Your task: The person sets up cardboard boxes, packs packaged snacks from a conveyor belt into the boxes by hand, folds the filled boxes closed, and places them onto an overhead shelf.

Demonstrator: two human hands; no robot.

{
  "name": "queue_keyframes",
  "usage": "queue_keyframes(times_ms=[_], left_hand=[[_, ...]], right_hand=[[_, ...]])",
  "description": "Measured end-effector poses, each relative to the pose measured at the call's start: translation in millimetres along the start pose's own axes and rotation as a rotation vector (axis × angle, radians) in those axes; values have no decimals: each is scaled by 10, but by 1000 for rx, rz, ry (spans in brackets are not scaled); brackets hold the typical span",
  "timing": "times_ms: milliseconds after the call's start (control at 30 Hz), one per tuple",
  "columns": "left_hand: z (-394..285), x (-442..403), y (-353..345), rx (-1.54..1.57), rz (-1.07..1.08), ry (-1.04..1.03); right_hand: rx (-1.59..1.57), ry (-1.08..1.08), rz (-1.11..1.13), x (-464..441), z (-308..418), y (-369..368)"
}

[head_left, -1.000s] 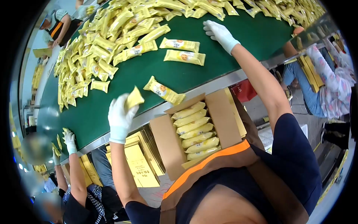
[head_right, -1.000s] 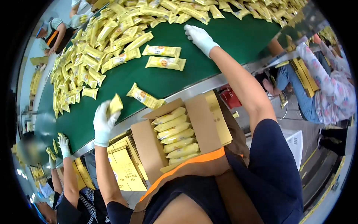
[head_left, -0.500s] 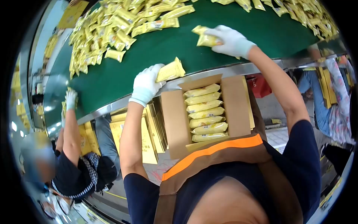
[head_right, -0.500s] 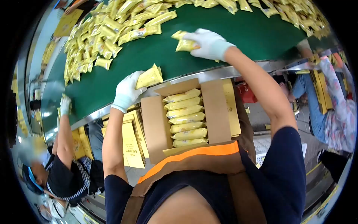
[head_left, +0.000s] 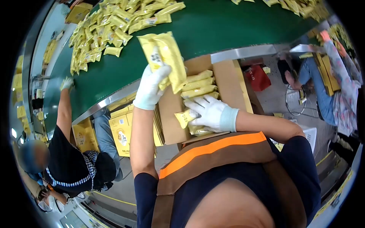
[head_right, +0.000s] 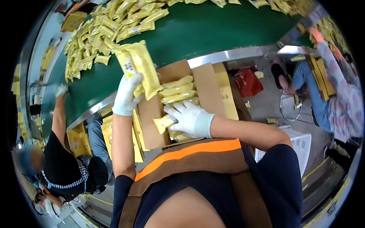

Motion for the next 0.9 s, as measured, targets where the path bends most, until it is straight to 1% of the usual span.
queue_keyframes(times_ms=[67, 100, 133, 167, 200, 267, 300, 367, 400, 433, 467, 533, 600, 633, 667, 700, 733, 767, 800, 833, 867, 900], left_hand=[[50, 18, -224, -580, -14, -38], [54, 24, -420, -1022, 26, -175], [107, 46, -619, -1464, 63, -320], [378, -32, -650, -1845, 129, -275], [615, -69, -640, -2019, 228, -184], [794, -53, -547, -1865, 323, -28], [820, -33, -518, -1835, 306, -103], [809, 30, -519, -1775, 258, -250], [880, 90, -492, -1855, 230, -227], [896, 168, -541, -1938, 199, -207], [917, 226, -575, -2017, 165, -182], [1010, 346, -635, -2064, 152, -144], [944, 320, -656, -2139, 113, -149], [953, 333, -670, -2106, 93, -219], [987, 357, -632, -2066, 54, -309], [1042, 336, -607, -2100, 75, -276], [1071, 333, -590, -2040, 72, -293], [1091, 317, -588, -2016, 99, -256], [1129, 308, -526, -1968, 89, -310], [972, 318, -479, -1784, 88, -284], [644, 372, -373, -1510, -89, -311], [447, 470, -155, -1215, -242, -356]], right_hand=[[-37, 9, -100, 93, 63, 144], [-81, -132, 19, 120, -15, 87], [3, -163, 17, 133, -49, 115], [42, -203, 78, 123, -60, 95], [83, -236, 139, 104, -82, 73], [100, -266, 195, 102, -204, -139], [51, -286, 207, 49, -299, -214], [22, -261, 244, 77, -314, -209], [3, -247, 263, 84, -281, -218], [-24, -232, 235, 160, -82, 32], [-60, -190, 136, 208, -57, 205], [-151, -105, -37, 316, -64, 481], [213, -64, 27, 296, -121, 798], [337, 58, 102, 271, -149, 741], [422, 47, 305, 278, -327, 480], [380, -77, 541, 267, -558, 206], [261, 70, 445, 219, -671, 133], [267, 181, 433, 167, -667, 170], [190, 146, 461, 177, -791, 53], [185, 232, 381, 244, -819, -11], [94, 232, 348, 246, -808, 24], [106, 247, 354, 207, -616, 146]])
Point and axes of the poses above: each hand's wrist, its own x-axis away from the middle knuckle, its own y-axis out of the back of the hand, z = x × y, the point moved 8 cm from there along -x, towards the middle knuckle, and after that the axes turned 13 degrees about -x, right-handed, at the moved point
